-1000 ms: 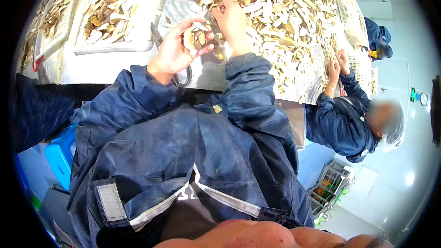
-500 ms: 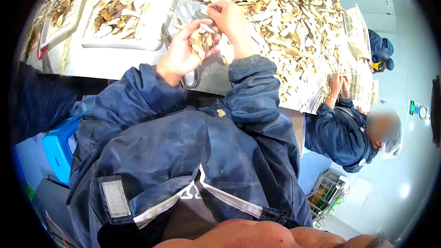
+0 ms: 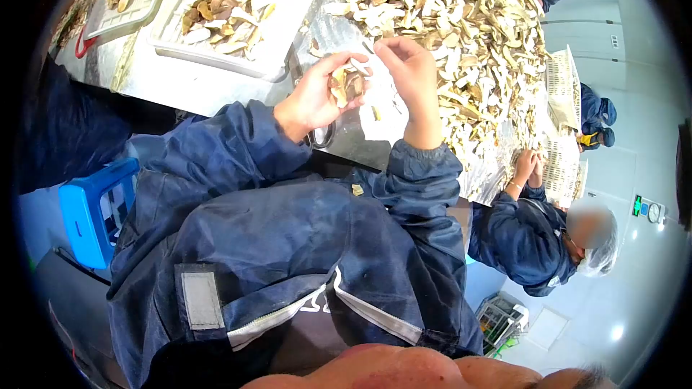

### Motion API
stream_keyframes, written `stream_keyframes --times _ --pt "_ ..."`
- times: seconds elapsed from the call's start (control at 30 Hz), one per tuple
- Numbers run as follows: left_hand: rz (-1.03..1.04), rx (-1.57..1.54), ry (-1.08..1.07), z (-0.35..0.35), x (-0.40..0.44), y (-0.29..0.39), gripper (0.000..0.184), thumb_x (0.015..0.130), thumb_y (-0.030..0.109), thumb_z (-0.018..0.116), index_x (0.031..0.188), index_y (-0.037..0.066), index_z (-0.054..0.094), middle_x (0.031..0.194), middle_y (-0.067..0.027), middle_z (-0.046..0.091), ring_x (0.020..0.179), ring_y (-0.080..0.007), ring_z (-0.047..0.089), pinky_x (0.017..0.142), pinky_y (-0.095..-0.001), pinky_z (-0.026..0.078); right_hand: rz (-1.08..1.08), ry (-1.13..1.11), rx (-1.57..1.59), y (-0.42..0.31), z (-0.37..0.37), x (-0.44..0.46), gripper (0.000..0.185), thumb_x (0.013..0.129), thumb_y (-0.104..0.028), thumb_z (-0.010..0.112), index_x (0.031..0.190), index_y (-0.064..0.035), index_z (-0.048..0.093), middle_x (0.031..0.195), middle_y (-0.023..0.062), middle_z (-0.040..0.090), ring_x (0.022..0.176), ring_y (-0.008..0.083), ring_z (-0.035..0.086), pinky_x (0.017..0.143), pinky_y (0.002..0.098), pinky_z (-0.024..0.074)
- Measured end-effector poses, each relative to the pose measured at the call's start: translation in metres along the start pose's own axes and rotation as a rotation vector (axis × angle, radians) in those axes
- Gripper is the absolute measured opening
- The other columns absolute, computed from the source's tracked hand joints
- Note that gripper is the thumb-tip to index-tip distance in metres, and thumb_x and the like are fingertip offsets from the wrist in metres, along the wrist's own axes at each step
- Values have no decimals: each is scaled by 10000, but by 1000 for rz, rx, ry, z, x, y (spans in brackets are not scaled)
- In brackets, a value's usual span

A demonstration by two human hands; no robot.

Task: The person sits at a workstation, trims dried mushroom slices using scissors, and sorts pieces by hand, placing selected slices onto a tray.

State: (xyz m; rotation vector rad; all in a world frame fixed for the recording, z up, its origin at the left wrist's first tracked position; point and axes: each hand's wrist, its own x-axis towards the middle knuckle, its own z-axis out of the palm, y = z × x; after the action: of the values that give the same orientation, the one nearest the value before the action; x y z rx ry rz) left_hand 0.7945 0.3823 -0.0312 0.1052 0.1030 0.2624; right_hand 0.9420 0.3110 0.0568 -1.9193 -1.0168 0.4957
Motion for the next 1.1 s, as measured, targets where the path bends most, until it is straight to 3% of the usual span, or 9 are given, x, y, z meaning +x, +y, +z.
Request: stream_keyframes --times 0.17,0.3,0.4,0.5,0.63,0.73,0.83,0.97,1.1 --pt "28 3 -97 19 -33 25 318 1012 305 483 1184 59 585 1067 -134 644 921 -224 655 653 -324 559 -65 32 -404 20 21 15 257 840 -264 711 945 -30 734 806 144 717 744 275 695 671 362 525" --pt "481 226 171 53 -55 94 333 967 309 546 1161 42 584 1086 -131 584 918 -197 608 640 -270 540 -171 142 -564 35 34 11 227 833 -244 699 910 -33 734 812 153 693 757 317 668 691 390 518" --pt "921 670 199 55 -65 159 365 1047 244 349 1207 4 573 1084 -143 623 914 -234 620 744 -338 548 -175 248 -524 44 28 10 191 833 -224 673 877 -47 730 834 151 689 793 342 659 719 417 513" --pt "1310 1179 472 50 -60 196 313 1009 269 519 1194 40 626 1049 -92 657 971 -209 643 756 -309 540 -129 280 -536 42 17 10 180 830 -223 661 866 -62 733 840 145 693 804 336 663 729 418 512" --pt "1179 1775 567 26 -50 214 287 969 238 603 1212 94 650 1095 -98 662 1095 -212 619 860 -320 500 -80 188 -577 37 21 8 160 806 -229 688 827 -76 733 839 144 692 795 336 662 710 427 514" --pt "1494 2179 451 42 -51 188 341 968 239 596 1270 80 611 1128 -113 655 1101 -245 604 975 -346 434 -119 134 -568 52 26 10 163 797 -229 702 840 -76 739 822 141 693 779 324 665 694 422 515" --pt "1437 1906 407 40 -56 149 335 977 230 578 1267 63 596 1178 -120 635 1057 -244 620 930 -339 473 -27 54 -397 37 26 6 175 803 -226 708 864 -66 741 795 141 688 740 286 672 663 391 511" --pt "341 745 195 43 -69 71 330 1029 260 476 1237 12 536 1130 -119 617 955 -205 642 762 -306 533 -15 -174 138 -4 33 -6 230 847 -239 723 919 -21 730 769 89 691 704 143 625 628 298 485" --pt "250 351 241 42 -64 40 309 1044 263 439 1209 18 529 1013 -91 611 825 -170 611 662 -294 508 -113 -176 -7 -24 54 -3 182 881 -187 694 944 -19 725 776 84 684 681 148 620 627 285 483"
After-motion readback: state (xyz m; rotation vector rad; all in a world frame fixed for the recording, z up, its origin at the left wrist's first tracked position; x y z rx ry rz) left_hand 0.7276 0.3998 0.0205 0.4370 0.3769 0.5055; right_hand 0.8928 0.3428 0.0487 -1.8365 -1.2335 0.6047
